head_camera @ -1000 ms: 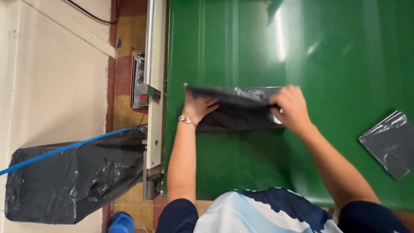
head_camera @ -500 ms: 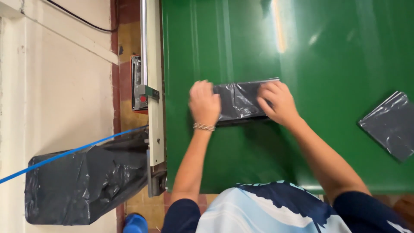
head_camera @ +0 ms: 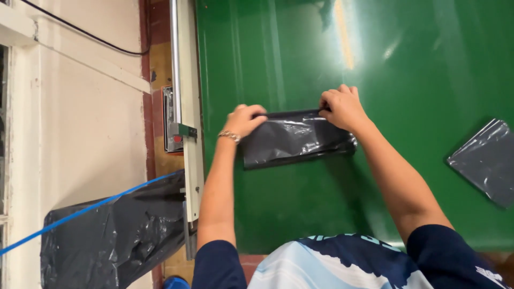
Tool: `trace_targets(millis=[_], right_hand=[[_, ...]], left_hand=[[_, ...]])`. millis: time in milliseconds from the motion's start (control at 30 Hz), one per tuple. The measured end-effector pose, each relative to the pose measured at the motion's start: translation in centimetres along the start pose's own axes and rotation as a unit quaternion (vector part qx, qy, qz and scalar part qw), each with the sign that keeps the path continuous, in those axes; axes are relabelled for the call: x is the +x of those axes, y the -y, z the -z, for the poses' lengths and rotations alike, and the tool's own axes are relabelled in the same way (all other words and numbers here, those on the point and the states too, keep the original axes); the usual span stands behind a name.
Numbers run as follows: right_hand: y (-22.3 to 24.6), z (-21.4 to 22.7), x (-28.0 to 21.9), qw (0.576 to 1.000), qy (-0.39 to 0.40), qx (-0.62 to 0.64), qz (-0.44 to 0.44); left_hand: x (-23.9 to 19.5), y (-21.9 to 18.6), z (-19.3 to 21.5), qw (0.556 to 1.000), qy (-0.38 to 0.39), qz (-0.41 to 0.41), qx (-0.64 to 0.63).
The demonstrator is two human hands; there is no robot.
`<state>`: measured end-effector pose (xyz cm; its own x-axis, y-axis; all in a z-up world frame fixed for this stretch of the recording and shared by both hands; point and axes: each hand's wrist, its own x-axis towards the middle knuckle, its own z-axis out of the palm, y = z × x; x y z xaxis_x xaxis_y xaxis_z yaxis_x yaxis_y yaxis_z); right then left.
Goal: Folding plastic bags into smaller rectangles and placing them into a storage crate.
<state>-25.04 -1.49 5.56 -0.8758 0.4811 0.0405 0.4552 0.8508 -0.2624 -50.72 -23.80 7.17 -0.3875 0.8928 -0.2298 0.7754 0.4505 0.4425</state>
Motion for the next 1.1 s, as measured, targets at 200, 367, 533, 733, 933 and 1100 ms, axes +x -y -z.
trace_targets(millis=[200, 367, 533, 733, 933, 1100], right_hand=[[5.3, 0.7, -0.4, 0.973, -0.198, 0.076, 0.097], [12.0, -3.5, -1.9, 0.973, -0.162, 0.118, 0.116], [7.6, -2.4, -3.7, 0.985, -0.128, -0.039, 0.111], [4.1, -1.0, -6.3, 0.986, -0.155, -0.054, -0.002], [14.3, -4.4, -8.4, 0.975, -0.114, 0.061, 0.182], [15.6, -9.7, -13.8, 0.950, -0.154, 0.127, 0.241]], left_hand=[[-3.0, -0.2, -4.4, 0.927, -0.294, -0.039, 0.231], [-5.8, -7.4, -7.8, 0.954, -0.226, -0.087, 0.175], [-9.1, -3.9, -6.7, 0.961, -0.202, -0.078, 0.171], [-13.1, 1.2, -6.7, 0.929, -0.201, -0.204, 0.235], [-11.1, -0.2, -6.9, 0.801, -0.314, -0.372, 0.348], [-14.5, -5.0, -8.0, 0.914, -0.070, -0.357, 0.177]])
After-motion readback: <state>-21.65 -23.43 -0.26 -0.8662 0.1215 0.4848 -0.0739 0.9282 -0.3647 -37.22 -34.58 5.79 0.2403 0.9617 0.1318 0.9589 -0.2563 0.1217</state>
